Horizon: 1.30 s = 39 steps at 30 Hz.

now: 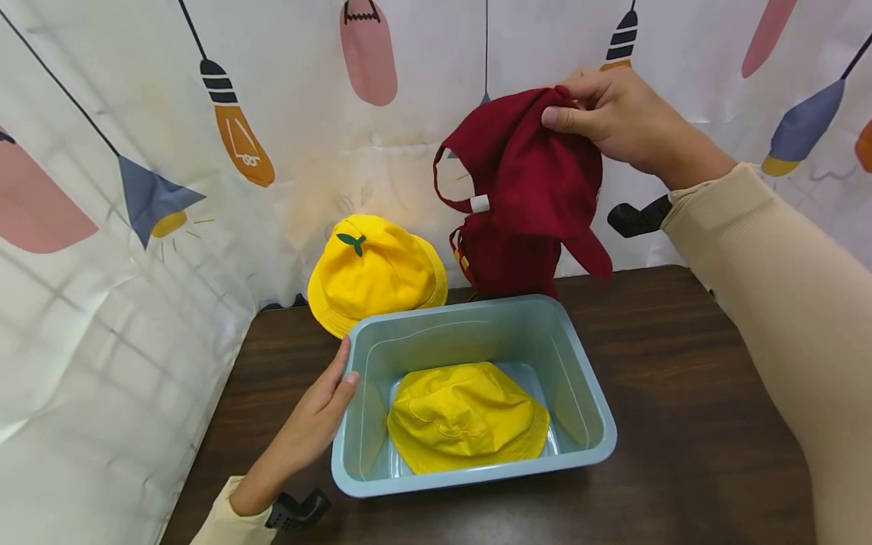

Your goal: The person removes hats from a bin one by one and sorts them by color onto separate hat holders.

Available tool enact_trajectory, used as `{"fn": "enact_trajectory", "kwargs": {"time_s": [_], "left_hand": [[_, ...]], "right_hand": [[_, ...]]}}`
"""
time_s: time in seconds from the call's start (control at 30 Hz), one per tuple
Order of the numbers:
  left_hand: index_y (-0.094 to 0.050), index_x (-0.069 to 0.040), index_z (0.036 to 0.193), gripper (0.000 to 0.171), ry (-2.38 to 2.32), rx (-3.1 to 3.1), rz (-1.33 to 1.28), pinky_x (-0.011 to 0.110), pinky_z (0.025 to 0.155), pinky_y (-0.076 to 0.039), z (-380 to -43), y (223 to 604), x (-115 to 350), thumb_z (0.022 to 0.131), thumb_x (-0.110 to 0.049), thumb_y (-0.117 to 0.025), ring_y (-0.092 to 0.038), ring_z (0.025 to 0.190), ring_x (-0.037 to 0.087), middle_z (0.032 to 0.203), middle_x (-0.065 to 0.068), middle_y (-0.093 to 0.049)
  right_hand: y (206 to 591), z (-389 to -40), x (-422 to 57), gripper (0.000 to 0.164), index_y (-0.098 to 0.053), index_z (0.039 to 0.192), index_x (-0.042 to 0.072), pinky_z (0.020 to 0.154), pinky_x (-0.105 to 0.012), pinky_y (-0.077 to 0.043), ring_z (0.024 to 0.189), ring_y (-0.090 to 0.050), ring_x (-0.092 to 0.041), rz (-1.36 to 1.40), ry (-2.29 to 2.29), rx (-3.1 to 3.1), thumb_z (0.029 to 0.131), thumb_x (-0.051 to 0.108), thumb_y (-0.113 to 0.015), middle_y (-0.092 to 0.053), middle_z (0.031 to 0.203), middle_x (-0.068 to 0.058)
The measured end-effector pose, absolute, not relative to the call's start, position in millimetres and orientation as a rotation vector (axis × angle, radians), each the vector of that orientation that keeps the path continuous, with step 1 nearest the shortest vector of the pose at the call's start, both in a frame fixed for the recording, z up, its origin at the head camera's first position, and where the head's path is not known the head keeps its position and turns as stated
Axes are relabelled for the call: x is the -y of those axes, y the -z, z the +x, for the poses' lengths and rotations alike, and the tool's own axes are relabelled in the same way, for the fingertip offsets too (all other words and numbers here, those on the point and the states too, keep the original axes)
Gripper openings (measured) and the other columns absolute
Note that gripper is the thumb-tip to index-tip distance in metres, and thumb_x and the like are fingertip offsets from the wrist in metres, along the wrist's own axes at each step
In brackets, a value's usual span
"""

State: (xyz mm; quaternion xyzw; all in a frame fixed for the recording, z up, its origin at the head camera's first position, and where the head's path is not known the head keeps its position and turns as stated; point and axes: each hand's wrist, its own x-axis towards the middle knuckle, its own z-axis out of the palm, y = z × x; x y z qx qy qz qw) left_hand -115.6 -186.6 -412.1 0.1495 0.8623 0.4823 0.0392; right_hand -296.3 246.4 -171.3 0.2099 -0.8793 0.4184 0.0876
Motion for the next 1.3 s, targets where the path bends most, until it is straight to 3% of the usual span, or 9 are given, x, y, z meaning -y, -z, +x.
{"fn": "enact_trajectory", "kwargs": {"time_s": [0.13,0.27,0.57,0.83,1.3], "left_hand": [[-0.001,-0.013,0.165,0.067,-1.472,-2.650,0.456,0.058,0.122,-0.017,-115.7,411.6,186.6,0.112,-0.035,-0.036,-0.015,0.157,0.031,0.173,0.005,-0.005],[-0.001,-0.013,0.165,0.067,-1.474,-2.648,0.452,0.058,0.122,-0.016,-115.8,411.0,186.6,0.112,-0.035,-0.037,-0.015,0.157,0.031,0.173,0.005,-0.005],[-0.001,-0.013,0.165,0.067,-1.482,-2.640,0.449,0.058,0.121,-0.018,-116.2,410.6,185.8,0.112,-0.034,-0.037,-0.017,0.157,0.032,0.173,0.007,-0.006],[-0.001,-0.013,0.165,0.067,-1.483,-2.632,0.450,0.058,0.122,-0.017,-115.6,410.6,184.8,0.112,-0.036,-0.036,-0.015,0.157,0.031,0.173,0.005,-0.005],[-0.001,-0.012,0.165,0.067,-1.485,-2.635,0.458,0.056,0.121,-0.019,-113.6,409.8,183.3,0.112,-0.034,-0.037,-0.018,0.156,0.031,0.173,0.006,-0.006]], "right_hand": [[167.3,-301.5,-249.2,0.018,-0.074,0.114,0.011,0.062,-0.011,-0.046,0.092,-0.047,-0.014,0.612,-1.242,2.605,0.100,0.019,-0.067,-0.052,0.099,0.000],[172.5,-309.9,-252.8,0.021,-0.075,0.116,0.012,0.063,-0.011,-0.046,0.097,-0.044,-0.008,0.580,-1.209,2.645,0.099,0.022,-0.069,-0.052,0.100,0.002],[212.2,-333.3,-249.6,0.028,-0.075,0.120,0.015,0.066,-0.015,-0.048,0.097,-0.045,-0.011,0.576,-1.147,2.745,0.099,0.032,-0.068,-0.052,0.101,0.004],[245.3,-341.2,-234.1,0.025,-0.075,0.104,0.006,0.065,-0.021,-0.047,0.094,-0.049,-0.014,0.725,-1.099,2.761,0.101,0.028,-0.065,-0.055,0.096,0.001],[274.9,-343.5,-238.7,0.028,-0.076,0.113,0.007,0.066,-0.024,-0.050,0.092,-0.053,-0.022,0.690,-0.942,2.944,0.100,0.031,-0.067,-0.055,0.103,-0.008]]}}
